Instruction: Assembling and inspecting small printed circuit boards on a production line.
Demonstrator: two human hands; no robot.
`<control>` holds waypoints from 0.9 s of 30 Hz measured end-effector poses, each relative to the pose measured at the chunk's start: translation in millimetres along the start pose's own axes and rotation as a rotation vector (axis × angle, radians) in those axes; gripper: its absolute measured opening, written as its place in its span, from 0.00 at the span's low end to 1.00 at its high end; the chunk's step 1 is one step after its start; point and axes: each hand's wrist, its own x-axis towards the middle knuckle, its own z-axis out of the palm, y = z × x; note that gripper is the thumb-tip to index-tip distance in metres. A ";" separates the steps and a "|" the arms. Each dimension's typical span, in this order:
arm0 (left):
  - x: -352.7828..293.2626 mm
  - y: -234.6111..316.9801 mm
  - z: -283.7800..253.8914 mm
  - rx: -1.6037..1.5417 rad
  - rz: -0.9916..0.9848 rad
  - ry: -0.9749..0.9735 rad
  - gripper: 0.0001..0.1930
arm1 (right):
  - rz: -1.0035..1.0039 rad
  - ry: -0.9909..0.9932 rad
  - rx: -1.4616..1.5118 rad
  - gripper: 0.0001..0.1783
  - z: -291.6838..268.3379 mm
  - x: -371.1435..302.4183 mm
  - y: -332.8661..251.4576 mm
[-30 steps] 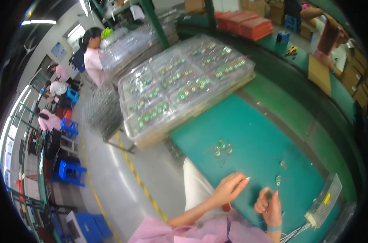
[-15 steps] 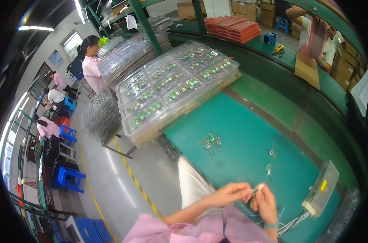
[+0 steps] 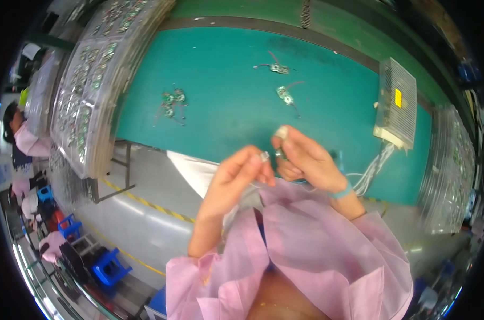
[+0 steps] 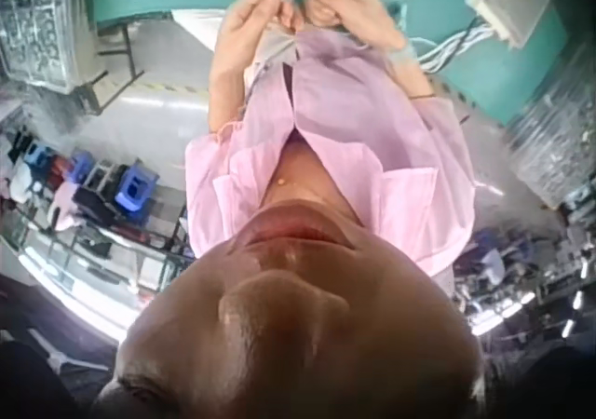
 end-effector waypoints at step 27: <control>5.3 -5.8 -14.2 -0.056 -0.021 -0.083 0.09 | 0.049 -0.122 -0.121 0.09 2.1 11.7 -1.8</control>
